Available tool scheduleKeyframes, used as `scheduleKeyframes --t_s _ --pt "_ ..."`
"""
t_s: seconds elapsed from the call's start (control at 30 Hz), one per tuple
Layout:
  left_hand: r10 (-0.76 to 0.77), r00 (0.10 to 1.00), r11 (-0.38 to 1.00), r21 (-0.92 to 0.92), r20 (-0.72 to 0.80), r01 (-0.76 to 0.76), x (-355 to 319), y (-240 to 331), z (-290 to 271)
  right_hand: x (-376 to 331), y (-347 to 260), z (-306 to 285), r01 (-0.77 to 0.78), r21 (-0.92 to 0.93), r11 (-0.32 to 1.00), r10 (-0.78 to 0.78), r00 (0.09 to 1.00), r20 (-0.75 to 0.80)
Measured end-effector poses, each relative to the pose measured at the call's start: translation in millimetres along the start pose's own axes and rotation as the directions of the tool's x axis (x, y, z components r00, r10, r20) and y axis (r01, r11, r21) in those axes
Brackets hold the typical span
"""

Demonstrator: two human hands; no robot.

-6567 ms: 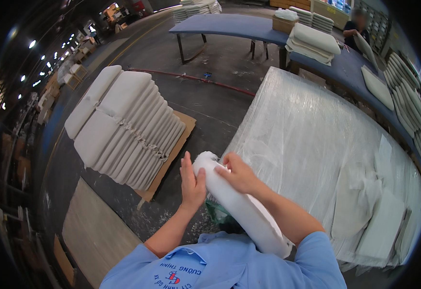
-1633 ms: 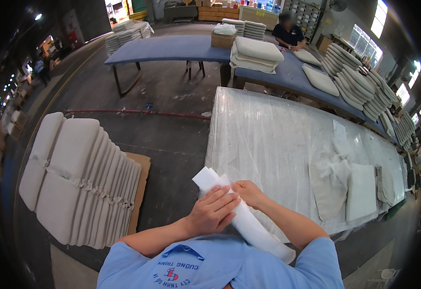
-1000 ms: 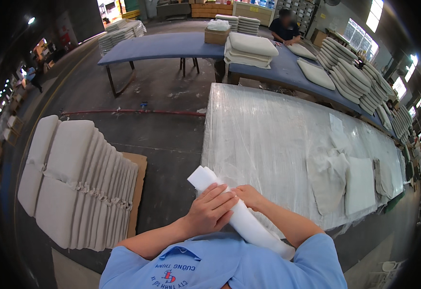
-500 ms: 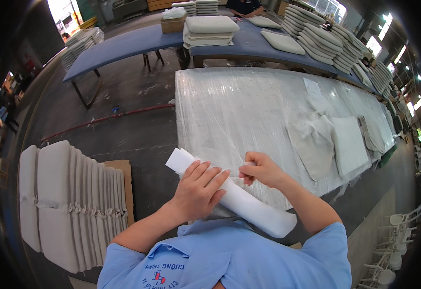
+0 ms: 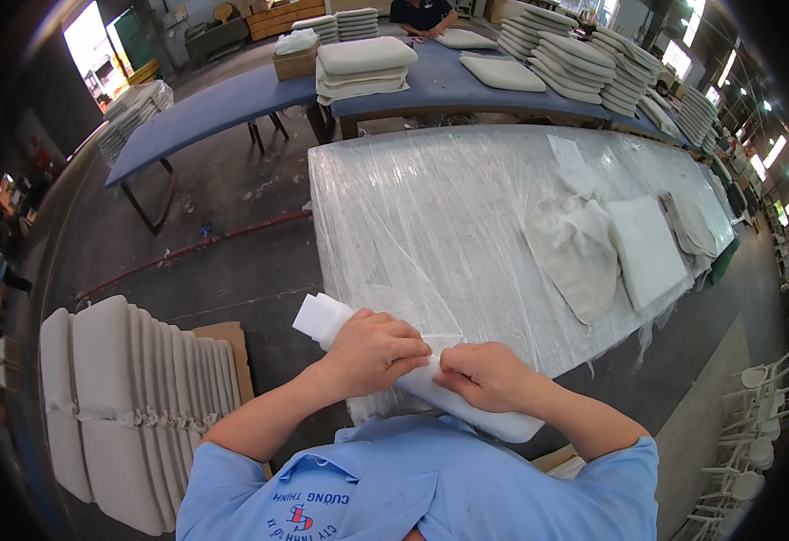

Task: The person picks up a white cushion and places it on a table. They then unfold a white sheet, place the cushion on it, and wrap the cushion by folding the sheet around it. The wrapped cushion is placed on a stack of similar items.

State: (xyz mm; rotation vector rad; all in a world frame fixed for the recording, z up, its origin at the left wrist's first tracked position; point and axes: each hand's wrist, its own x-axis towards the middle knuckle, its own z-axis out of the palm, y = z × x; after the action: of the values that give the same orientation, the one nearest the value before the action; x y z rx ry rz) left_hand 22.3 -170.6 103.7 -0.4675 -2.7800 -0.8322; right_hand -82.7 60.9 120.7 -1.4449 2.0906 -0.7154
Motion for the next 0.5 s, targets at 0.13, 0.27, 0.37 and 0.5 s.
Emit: scheduleKeyframes --t_s 0.13,0.27,0.37,0.5 --pt "-0.089 0.995 0.996 0.02 0.034 0.088 -3.5 1.9 0.9 3.1 7.9 4.7 -0.206 0.311 0.928 0.191 0.978 0.077" --pt "-0.159 0.987 0.987 0.025 -0.009 0.159 0.0 6.7 6.0 7.2 24.7 20.1 -0.3 0.461 0.835 0.284 0.953 0.106" --pt "-0.164 0.986 0.985 0.053 -0.014 0.164 2.1 8.3 10.8 9.7 31.3 25.2 -0.296 0.481 0.825 0.278 0.954 0.11" --pt "-0.165 0.986 0.977 0.135 -0.024 0.167 2.5 10.2 16.2 14.1 17.1 11.1 -0.255 0.334 0.908 0.216 0.965 0.148"
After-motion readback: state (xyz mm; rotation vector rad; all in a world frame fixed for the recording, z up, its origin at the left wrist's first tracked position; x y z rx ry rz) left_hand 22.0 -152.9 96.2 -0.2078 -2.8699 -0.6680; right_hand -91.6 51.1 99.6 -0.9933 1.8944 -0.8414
